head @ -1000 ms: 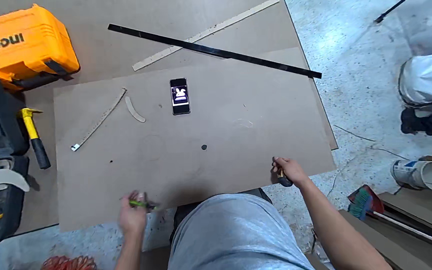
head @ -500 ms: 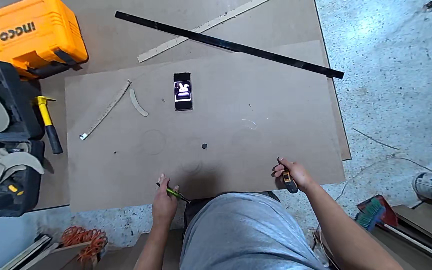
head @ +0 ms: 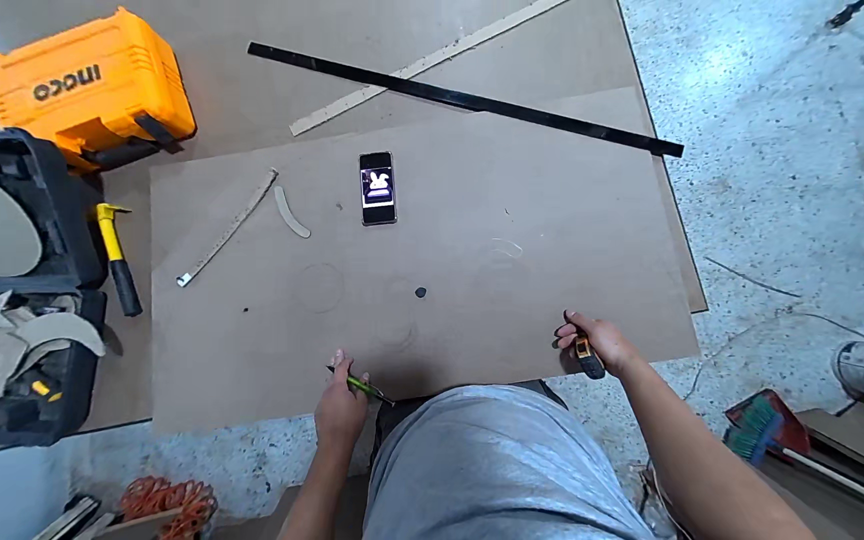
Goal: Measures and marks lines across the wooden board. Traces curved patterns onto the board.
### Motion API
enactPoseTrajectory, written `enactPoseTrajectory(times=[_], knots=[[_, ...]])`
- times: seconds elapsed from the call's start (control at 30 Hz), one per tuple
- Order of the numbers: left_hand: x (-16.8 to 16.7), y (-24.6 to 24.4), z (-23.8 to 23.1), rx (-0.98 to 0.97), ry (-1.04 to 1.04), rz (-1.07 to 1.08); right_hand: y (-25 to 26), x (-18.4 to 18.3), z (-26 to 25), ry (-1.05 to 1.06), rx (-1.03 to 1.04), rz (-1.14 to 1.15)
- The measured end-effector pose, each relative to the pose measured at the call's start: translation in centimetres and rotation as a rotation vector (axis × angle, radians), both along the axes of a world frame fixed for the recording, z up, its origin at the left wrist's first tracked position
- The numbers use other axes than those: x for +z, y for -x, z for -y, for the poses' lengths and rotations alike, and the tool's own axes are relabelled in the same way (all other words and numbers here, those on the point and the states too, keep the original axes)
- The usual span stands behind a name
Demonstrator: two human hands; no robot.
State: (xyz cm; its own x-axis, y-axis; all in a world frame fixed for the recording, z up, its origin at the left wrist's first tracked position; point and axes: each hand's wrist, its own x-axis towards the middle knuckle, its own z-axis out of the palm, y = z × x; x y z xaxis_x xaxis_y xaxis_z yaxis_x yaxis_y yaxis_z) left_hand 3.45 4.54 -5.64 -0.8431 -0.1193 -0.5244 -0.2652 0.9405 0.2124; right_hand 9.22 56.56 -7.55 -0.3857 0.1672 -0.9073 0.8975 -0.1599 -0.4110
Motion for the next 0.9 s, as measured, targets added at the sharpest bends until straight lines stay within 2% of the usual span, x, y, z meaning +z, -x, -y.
enactPoseTrajectory(times=[0.17, 0.23, 0.33, 0.43, 0.6, 0.77, 0.9], knots=[[0.6, 0.5, 0.1, -0.042, 0.000, 0.035, -0.6, 0.8, 2.3, -0.192, -0.075, -0.044], [1.7, 1.3, 0.0, -0.035, -0.102, 0.039, -0.8, 1.7, 4.5, -0.252, -0.062, -0.081], [3.6, 2.2, -1.1, -0.090, -0.324, 0.049, -1.1, 4.0, 9.3, -0.131, -0.010, -0.175], [5.8, 2.7, -4.6, -0.190, -0.515, 0.135, -0.7, 6.4, 14.7, -0.099, 0.134, -0.244], [7.9, 1.9, -11.4, -0.481, -0.714, 0.371, -0.2, 9.8, 21.6, -0.229, 0.408, -0.415], [7.3, 0.2, -13.6, -0.528, -0.842, 0.521, -2.7, 11.1, 21.8, -0.342, 0.440, -0.418], [6.5, -1.5, -14.0, -0.565, -0.852, 0.583, -5.3, 11.0, 21.5, -0.335, 0.423, -0.421]])
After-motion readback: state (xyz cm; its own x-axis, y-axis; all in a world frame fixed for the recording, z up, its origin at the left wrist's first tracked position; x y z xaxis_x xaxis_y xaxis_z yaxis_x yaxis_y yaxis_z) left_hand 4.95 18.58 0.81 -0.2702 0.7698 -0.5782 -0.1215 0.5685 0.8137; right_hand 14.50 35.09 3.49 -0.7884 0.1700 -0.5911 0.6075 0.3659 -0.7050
